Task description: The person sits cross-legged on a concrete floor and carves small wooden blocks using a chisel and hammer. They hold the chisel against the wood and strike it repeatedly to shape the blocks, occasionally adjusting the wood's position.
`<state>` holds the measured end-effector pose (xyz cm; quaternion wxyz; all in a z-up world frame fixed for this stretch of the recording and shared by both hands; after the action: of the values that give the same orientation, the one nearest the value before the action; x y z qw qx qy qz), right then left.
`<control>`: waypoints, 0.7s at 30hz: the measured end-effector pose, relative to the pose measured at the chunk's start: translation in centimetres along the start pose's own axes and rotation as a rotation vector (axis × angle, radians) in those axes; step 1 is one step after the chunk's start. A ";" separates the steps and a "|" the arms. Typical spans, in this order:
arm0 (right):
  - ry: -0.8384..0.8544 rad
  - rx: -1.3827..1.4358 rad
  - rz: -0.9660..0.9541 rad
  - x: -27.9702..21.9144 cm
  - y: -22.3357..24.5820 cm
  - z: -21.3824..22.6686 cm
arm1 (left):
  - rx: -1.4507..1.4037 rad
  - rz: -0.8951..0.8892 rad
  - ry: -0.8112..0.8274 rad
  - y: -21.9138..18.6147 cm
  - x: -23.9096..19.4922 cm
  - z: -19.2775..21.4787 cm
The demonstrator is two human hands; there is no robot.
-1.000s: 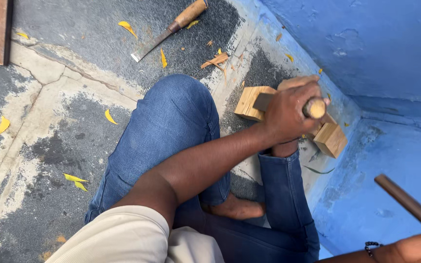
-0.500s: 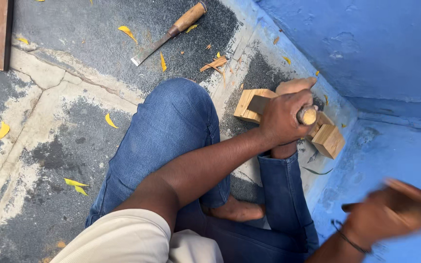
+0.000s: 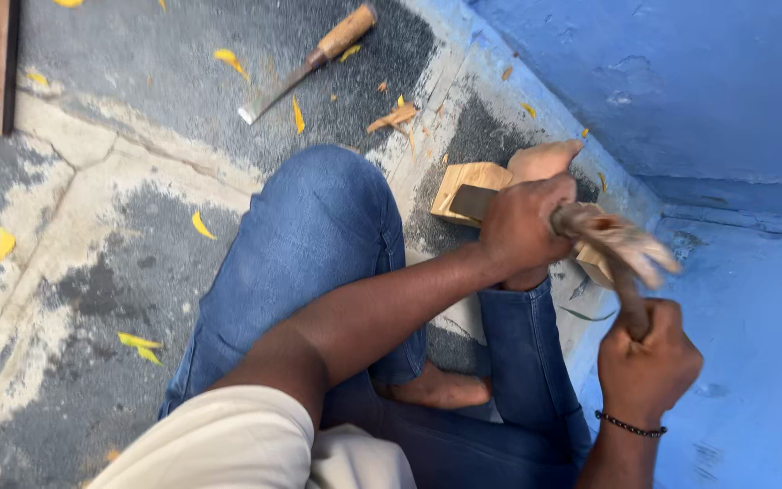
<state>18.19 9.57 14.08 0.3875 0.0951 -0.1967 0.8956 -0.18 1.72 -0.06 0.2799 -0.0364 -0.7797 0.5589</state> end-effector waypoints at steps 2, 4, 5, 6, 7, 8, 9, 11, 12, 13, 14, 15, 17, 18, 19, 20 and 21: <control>-0.031 0.300 0.054 -0.6 -0.4 0.9 | 0.013 -0.014 0.043 -1.0 -0.7 -0.4; -0.109 0.482 0.021 -0.2 -0.9 2.3 | -0.030 -0.083 -0.002 -1.7 -0.6 -0.3; -0.163 0.595 -0.104 0.0 -0.9 3.0 | -0.049 -0.119 -0.029 -1.8 -0.4 -0.2; -0.219 0.722 -0.220 0.3 -1.0 3.7 | -0.036 -0.132 -0.044 -1.8 -0.1 0.0; -0.248 0.950 -0.410 0.4 -1.2 4.3 | -0.022 -0.146 -0.059 -1.5 0.4 0.1; -0.219 1.101 -0.403 1.0 -1.7 5.2 | -0.018 -0.154 -0.065 -1.4 0.5 0.1; -0.189 1.252 -0.394 2.2 -2.7 6.2 | -0.025 -0.120 -0.082 -1.0 0.8 0.2; -0.140 1.185 -0.299 2.0 -3.5 5.2 | -0.036 -0.062 -0.115 0.1 1.7 0.2; -0.117 0.969 -0.210 1.9 -3.3 3.8 | -0.046 -0.083 -0.163 0.6 2.2 0.4; -0.095 0.752 -0.123 2.0 -2.9 2.4 | -0.056 -0.105 -0.210 1.1 2.5 0.7; -0.069 0.532 -0.040 1.9 -2.3 1.1 | -0.067 -0.123 -0.257 1.2 2.5 0.8; -0.043 0.311 0.041 1.8 -1.5 0.0 | -0.068 -0.077 -0.215 1.3 2.2 0.9; -0.005 -0.129 0.183 1.4 0.5 -1.3 | -0.074 -0.005 -0.119 1.6 1.9 1.4; 0.053 -0.070 0.120 0.6 1.3 -1.1 | -0.057 -0.050 -0.144 1.4 1.7 1.3; 0.111 -0.010 0.057 -0.3 2.1 -0.8 | -0.041 -0.095 -0.170 1.0 1.4 1.1; 0.085 0.037 0.028 -0.6 2.7 -0.5 | -0.018 -0.136 -0.207 0.7 1.1 0.8; 0.059 0.083 0.000 -1.2 3.1 0.0 | 0.004 -0.177 -0.245 0.4 0.9 0.5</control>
<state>16.76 6.88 12.86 0.3891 0.0846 -0.1476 0.9054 -1.30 1.76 -0.14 0.2311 0.1016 -0.8071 0.5338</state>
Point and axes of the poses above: each hand's wrist, its own x-axis towards the middle knuckle, its own z-axis out of the back of the hand, y = z × x, the point moved 1 cm from there along x, towards the middle knuckle, and after that the axes turned 15 degrees about -z, right-handed, at the moved point
